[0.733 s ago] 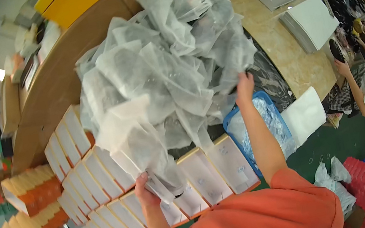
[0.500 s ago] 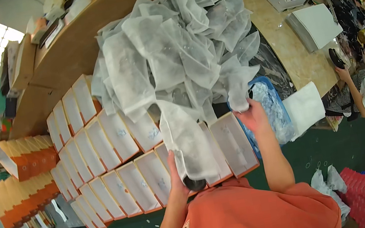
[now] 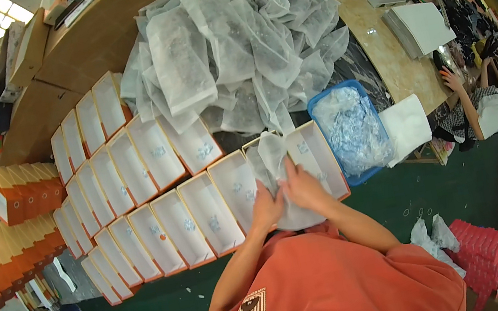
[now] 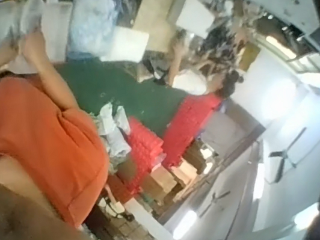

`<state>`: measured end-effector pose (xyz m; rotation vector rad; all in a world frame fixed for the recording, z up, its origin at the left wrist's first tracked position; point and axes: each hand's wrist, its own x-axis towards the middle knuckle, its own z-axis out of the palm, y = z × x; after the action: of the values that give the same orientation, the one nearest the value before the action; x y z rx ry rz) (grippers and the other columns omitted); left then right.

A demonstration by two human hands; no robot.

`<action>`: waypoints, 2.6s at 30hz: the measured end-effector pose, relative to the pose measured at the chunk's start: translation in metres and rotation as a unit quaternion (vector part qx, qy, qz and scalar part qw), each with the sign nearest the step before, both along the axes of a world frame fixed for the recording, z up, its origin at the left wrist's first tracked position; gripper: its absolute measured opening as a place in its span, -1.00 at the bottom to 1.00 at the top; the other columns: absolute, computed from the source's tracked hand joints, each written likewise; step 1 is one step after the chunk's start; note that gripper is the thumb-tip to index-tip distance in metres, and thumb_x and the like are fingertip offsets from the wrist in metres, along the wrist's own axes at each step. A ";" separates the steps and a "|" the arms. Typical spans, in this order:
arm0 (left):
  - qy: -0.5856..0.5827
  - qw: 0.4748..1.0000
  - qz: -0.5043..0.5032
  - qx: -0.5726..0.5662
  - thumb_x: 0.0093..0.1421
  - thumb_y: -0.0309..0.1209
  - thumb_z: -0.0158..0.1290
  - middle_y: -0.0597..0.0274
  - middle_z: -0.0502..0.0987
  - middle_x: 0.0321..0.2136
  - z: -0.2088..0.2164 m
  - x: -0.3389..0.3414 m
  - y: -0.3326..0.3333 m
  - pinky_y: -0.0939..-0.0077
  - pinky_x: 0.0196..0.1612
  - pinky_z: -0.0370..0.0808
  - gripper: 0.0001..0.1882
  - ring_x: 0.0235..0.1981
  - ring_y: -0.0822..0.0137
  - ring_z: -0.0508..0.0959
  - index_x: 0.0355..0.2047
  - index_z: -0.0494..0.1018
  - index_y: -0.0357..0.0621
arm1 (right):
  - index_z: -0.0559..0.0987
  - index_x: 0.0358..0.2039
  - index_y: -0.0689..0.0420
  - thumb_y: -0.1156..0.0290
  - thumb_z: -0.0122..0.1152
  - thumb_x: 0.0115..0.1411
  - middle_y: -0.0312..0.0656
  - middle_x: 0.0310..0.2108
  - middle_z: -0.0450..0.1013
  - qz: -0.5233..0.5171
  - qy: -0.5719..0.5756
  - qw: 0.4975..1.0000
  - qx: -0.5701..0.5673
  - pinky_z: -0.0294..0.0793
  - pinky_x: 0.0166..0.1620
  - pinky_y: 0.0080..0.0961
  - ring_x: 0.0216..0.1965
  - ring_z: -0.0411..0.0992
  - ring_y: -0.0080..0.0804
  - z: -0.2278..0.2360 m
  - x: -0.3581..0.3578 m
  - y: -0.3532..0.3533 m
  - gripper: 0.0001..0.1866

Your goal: The person places small items into open shoe boxes, then covers them with white tissue paper. They retrieve a stack of orange and beige shoebox lids and close the boxes one by one, stacking the finished units on the table.

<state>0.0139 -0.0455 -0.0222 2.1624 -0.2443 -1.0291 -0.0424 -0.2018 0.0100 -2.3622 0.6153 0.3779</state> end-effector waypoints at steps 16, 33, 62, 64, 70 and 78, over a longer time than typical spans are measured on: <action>-0.184 0.976 -0.011 0.114 0.16 -0.11 0.13 -0.31 0.58 -0.16 -0.080 0.250 -0.121 -0.01 0.05 0.46 -0.49 -0.04 -0.29 0.53 -0.11 0.54 -0.36 | 0.49 -0.02 0.06 0.38 0.23 0.00 -0.15 -0.04 0.42 0.250 -0.014 0.913 -0.322 0.32 0.13 0.04 0.11 0.35 -0.13 -0.065 0.181 -0.299 -0.54; -0.350 0.910 0.162 -0.153 0.22 -0.37 0.06 -0.18 0.52 -0.50 0.030 0.168 0.036 0.22 -0.33 0.48 -0.71 -0.46 -0.01 0.57 -0.13 0.33 -0.28 | 0.42 0.18 0.26 0.51 0.09 0.08 -0.10 0.02 0.51 -0.424 -0.218 0.706 0.524 0.47 0.10 -0.35 0.00 0.52 -0.26 0.017 -0.016 -0.036 -0.42; -0.230 0.957 0.174 0.017 0.08 -0.28 0.28 -0.27 0.53 -0.03 -0.041 0.234 -0.153 0.22 0.04 0.48 -0.35 -0.05 -0.17 0.56 0.10 0.35 -0.38 | 0.47 0.00 0.29 0.46 0.20 0.17 -0.02 -0.08 0.50 -0.653 -0.240 0.623 0.358 0.59 -0.14 -0.03 -0.16 0.53 -0.07 -0.191 0.218 -0.316 -0.62; -0.310 0.932 0.186 -0.030 0.06 -0.29 0.27 -0.23 0.54 -0.03 -0.068 0.252 -0.146 0.27 0.03 0.49 -0.31 -0.05 -0.11 0.58 0.14 0.34 -0.40 | 0.47 0.00 0.28 0.51 0.12 0.22 -0.04 -0.06 0.50 -0.635 -0.310 0.555 0.439 0.59 -0.12 -0.06 -0.11 0.53 -0.08 -0.145 0.208 -0.286 -0.67; 0.202 0.903 0.284 -0.253 0.12 -0.38 0.15 -0.02 0.59 -0.09 0.031 0.195 -0.106 0.32 -0.02 0.55 -0.43 -0.11 0.09 0.63 0.14 0.37 -0.31 | 0.39 0.17 0.22 0.35 -0.06 0.37 -0.10 0.07 0.47 -0.353 -0.228 0.485 0.767 0.43 0.19 -0.11 0.12 0.44 -0.18 -0.063 0.043 -0.257 -0.59; 0.447 0.804 0.263 -0.292 0.18 -0.22 0.22 -0.02 0.44 0.11 0.058 0.042 -0.054 0.23 0.20 0.39 -0.18 0.10 0.07 0.48 0.33 0.09 -0.27 | 0.19 0.36 0.27 0.41 0.16 0.18 0.12 0.28 0.27 -0.399 -0.262 0.657 0.584 0.32 0.29 -0.20 0.26 0.31 0.01 0.008 -0.034 -0.156 -0.27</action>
<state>0.0563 -0.0990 0.0363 0.9332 0.4231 -1.2868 -0.0764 -0.3573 0.0183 -0.7225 0.7213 -0.2844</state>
